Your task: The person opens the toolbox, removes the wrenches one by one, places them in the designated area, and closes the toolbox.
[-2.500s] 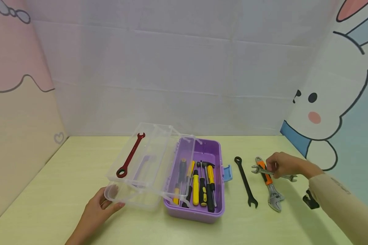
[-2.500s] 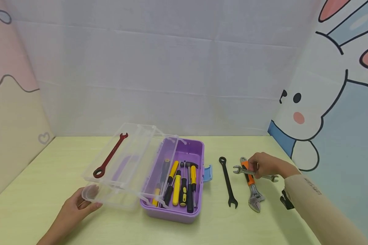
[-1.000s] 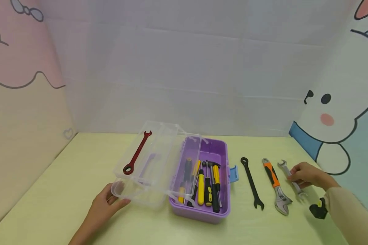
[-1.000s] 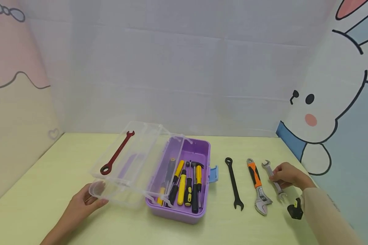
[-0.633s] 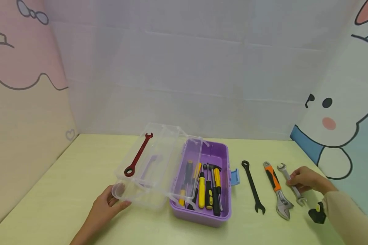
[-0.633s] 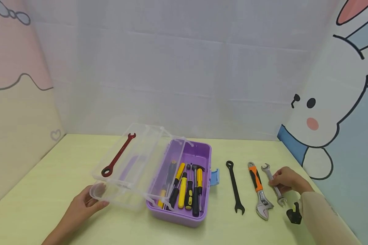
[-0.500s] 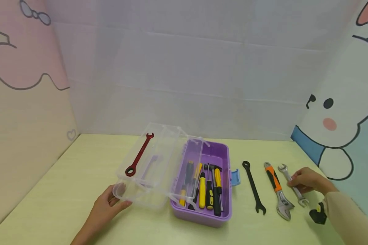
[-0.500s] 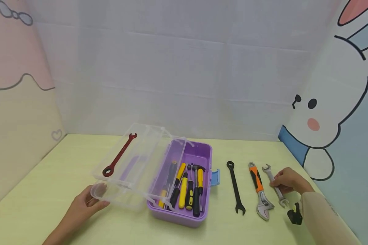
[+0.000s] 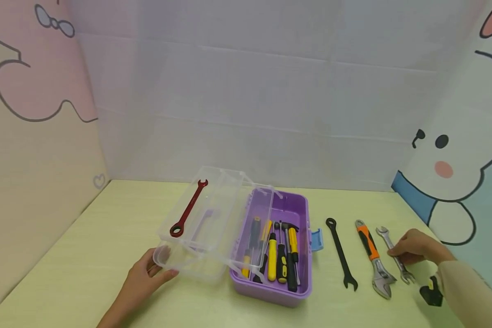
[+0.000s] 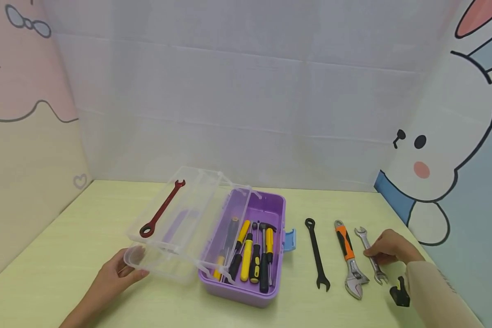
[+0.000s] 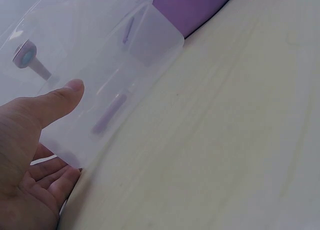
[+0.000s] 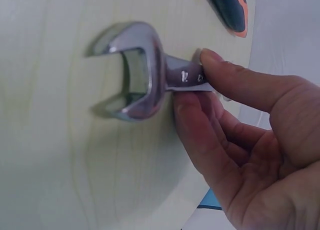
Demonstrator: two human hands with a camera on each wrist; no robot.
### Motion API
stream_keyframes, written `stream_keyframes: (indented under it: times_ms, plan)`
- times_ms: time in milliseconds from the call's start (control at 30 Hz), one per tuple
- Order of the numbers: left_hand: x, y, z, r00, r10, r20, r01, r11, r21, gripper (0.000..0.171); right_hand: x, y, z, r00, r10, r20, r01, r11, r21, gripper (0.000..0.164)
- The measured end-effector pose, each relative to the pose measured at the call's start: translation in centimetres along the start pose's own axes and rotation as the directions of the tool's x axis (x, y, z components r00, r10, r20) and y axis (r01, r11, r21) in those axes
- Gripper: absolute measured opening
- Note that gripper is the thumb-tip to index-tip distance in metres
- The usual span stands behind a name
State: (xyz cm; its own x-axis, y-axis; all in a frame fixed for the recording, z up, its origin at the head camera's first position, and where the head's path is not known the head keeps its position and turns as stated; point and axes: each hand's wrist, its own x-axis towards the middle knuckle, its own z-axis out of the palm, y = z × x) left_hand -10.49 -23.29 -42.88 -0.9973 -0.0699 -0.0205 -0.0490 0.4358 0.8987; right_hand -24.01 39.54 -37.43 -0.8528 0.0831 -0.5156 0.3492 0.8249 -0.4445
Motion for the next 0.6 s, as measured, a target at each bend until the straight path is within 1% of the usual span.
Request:
stream_keyframes:
  times_ms: [167,300,433,600]
  plan:
    - [0.06,-0.02,-0.01,1.0,-0.005,-0.002,0.005,1.0,-0.003,0.066,0.02,0.05,-0.15,1.0,-0.013,0.006,0.013,1.0,-0.007,0.028]
    - [0.08,0.0,-0.1,1.0,-0.012,0.005,0.012,1.0,-0.002,0.067,-0.01,0.13,-0.23,0.999,-0.037,0.031,0.037,0.999,-0.001,0.029]
    - [0.03,-0.02,-0.14,1.0,-0.01,0.016,0.01,1.0,-0.011,0.067,-0.48,-0.08,0.01,0.999,-0.031,0.01,0.031,0.999,0.011,0.024]
    - [-0.1,-0.09,-0.08,1.0,-0.011,0.005,0.011,1.0,-0.003,0.066,-0.88,-0.53,0.11,1.0,-0.027,0.004,0.027,1.0,0.0,0.021]
